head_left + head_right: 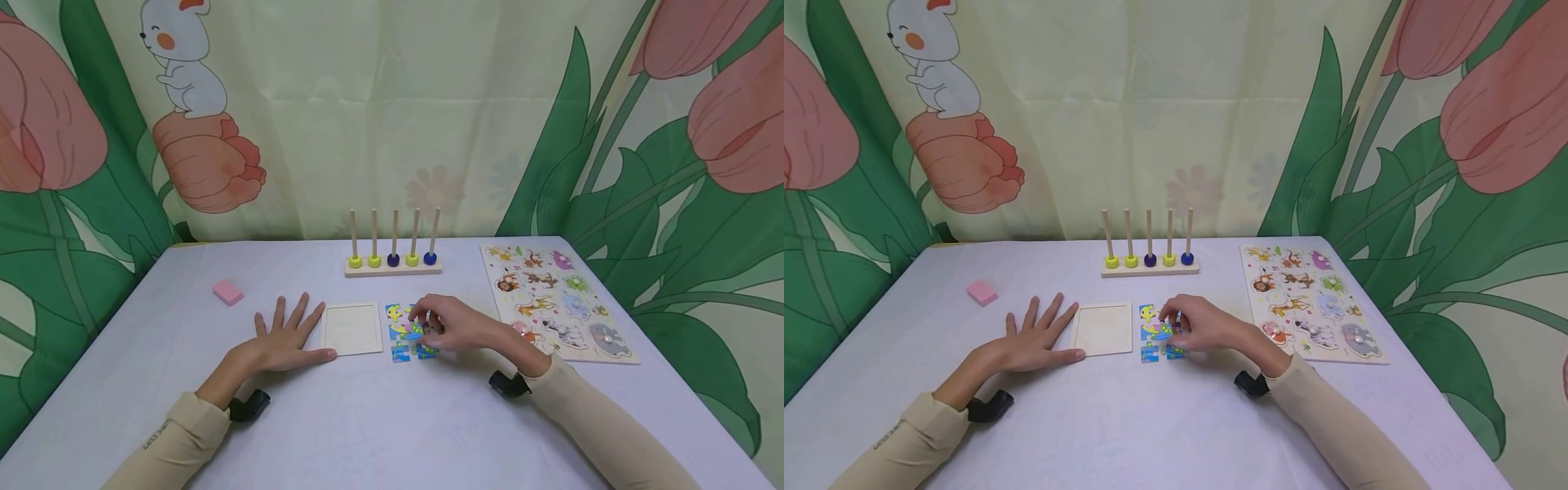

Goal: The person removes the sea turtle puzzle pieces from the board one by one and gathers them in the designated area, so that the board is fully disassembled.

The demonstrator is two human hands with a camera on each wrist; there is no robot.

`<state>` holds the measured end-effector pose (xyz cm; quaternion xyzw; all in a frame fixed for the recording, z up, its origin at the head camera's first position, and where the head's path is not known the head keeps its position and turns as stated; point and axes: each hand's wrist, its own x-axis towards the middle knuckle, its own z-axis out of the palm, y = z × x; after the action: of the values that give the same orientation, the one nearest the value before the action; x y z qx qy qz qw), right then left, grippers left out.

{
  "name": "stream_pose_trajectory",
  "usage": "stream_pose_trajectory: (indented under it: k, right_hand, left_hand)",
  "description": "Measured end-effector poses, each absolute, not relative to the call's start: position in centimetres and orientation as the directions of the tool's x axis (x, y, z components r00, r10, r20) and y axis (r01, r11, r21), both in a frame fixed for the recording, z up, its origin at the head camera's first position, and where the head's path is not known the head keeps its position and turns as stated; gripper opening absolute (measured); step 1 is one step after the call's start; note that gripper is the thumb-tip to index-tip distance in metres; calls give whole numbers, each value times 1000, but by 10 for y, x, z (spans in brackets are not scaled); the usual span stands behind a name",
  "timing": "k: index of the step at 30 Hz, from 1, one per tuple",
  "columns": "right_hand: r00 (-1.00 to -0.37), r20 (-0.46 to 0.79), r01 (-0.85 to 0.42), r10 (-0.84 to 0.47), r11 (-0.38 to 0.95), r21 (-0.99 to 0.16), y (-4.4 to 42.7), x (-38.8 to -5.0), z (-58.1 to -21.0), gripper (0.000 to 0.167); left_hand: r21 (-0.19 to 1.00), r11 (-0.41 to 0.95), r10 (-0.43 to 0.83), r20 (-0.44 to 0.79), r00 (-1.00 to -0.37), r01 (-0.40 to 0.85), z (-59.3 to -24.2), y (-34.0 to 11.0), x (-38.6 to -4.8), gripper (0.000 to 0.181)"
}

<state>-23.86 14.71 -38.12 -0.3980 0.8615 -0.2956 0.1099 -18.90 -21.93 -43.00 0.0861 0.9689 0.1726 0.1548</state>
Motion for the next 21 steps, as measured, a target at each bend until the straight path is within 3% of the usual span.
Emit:
stream_pose_trajectory:
  k: [21]
  right_hand:
    - [-720, -39, -583, -693, 634, -508, 206, -224, -390, 33]
  left_hand:
    - [353, 929, 216, -265, -940, 114, -431, -219, -189, 117]
